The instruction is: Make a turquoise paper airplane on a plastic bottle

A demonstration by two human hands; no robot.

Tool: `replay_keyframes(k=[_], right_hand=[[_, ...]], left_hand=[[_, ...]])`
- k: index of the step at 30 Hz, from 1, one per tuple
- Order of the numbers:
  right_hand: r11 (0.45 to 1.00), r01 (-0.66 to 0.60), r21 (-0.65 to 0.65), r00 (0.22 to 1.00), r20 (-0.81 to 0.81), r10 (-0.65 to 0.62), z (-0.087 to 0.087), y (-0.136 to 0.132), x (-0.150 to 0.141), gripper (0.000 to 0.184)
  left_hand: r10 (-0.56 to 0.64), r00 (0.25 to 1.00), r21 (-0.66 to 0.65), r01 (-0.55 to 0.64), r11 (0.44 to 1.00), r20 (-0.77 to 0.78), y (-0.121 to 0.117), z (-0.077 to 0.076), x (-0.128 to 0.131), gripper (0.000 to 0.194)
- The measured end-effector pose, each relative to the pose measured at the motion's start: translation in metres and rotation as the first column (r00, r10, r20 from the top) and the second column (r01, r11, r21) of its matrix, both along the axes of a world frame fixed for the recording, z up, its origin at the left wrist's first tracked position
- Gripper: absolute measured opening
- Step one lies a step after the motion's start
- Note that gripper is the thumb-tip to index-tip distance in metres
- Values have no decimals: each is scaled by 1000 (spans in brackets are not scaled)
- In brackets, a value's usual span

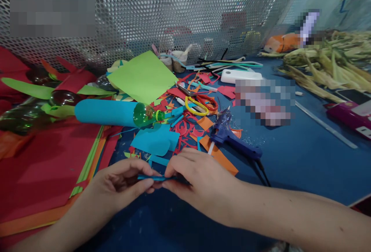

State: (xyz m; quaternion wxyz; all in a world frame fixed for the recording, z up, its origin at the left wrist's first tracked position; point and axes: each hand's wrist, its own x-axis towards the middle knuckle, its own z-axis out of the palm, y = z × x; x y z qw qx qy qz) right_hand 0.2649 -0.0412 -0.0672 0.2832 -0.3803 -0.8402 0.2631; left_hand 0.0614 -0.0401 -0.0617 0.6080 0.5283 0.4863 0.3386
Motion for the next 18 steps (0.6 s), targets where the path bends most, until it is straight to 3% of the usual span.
replay_keyframes(k=[6, 11, 14, 18], right_hand=[[1000, -27, 9, 998, 55, 27, 4, 4, 2, 4], [976, 151, 157, 978, 120, -171, 25, 17, 18, 8], [922, 250, 296, 896, 291, -336, 32, 37, 32, 10], [875, 373, 307, 674, 559, -483, 35, 77, 37, 20]], left_hand=[[-14, 1000, -47, 13, 999, -21, 3, -1, -1, 9], [68, 995, -106, -60, 993, 71, 9, -6, -4, 18], [108, 989, -136, -94, 986, 103, 11, -7, -4, 22], [163, 977, -162, -140, 977, 140, 11, -4, -3, 25]])
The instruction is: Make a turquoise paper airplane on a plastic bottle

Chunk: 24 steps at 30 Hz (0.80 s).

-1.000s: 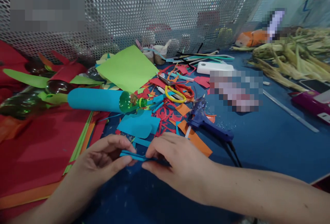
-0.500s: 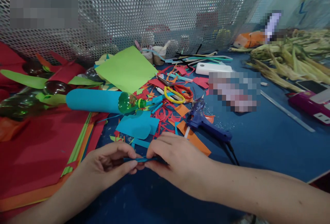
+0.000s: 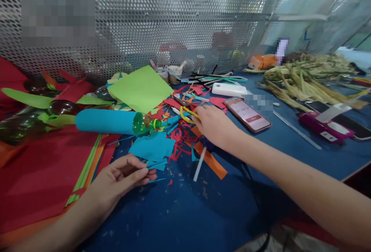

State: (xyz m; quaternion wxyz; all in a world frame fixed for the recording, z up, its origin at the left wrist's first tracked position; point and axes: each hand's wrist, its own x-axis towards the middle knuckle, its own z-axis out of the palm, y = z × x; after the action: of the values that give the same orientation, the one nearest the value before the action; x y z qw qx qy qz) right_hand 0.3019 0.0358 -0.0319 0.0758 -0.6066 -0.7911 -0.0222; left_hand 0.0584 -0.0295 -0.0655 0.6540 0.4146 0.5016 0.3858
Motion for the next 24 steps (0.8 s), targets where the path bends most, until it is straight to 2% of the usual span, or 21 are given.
replay_keyframes(k=[6, 11, 15, 18, 19, 20, 22, 23, 24], right_hand=[[974, 136, -183, 991, 35, -132, -1, 48, -11, 23], [940, 129, -315, 990, -14, -140, 3, 52, -7, 22], [969, 45, -242, 981, -172, -89, 16, 21, -1, 15], [979, -48, -200, 948, -318, -18, 16, -13, 3, 15], [975, -101, -197, 920, -393, 16, 13, -24, 5, 14], [954, -230, -194, 812, -578, 78, 11, -36, 7, 17], [906, -399, -141, 638, -752, 165, 6, -58, 9, 35], [879, -456, -138, 626, -752, 207, 6, -68, 9, 43], [878, -465, -116, 628, -742, 235, 8, -78, 7, 50]], left_hand=[[48, 998, -34, -47, 998, 34, -4, 5, 0, 27], [48, 995, -46, -44, 998, 90, -5, 4, -3, 26], [76, 986, -76, -65, 995, 149, -4, 5, -3, 25], [111, 978, -80, -98, 992, 174, -1, 7, -3, 28], [128, 975, -67, -118, 991, 183, 0, 8, -4, 29], [148, 970, -47, -142, 989, 192, 1, 9, -4, 29], [180, 960, 9, -186, 983, 212, 3, 14, -5, 29], [191, 956, 37, -204, 978, 221, 3, 17, -6, 27], [201, 952, 64, -221, 973, 229, 3, 20, -7, 25]])
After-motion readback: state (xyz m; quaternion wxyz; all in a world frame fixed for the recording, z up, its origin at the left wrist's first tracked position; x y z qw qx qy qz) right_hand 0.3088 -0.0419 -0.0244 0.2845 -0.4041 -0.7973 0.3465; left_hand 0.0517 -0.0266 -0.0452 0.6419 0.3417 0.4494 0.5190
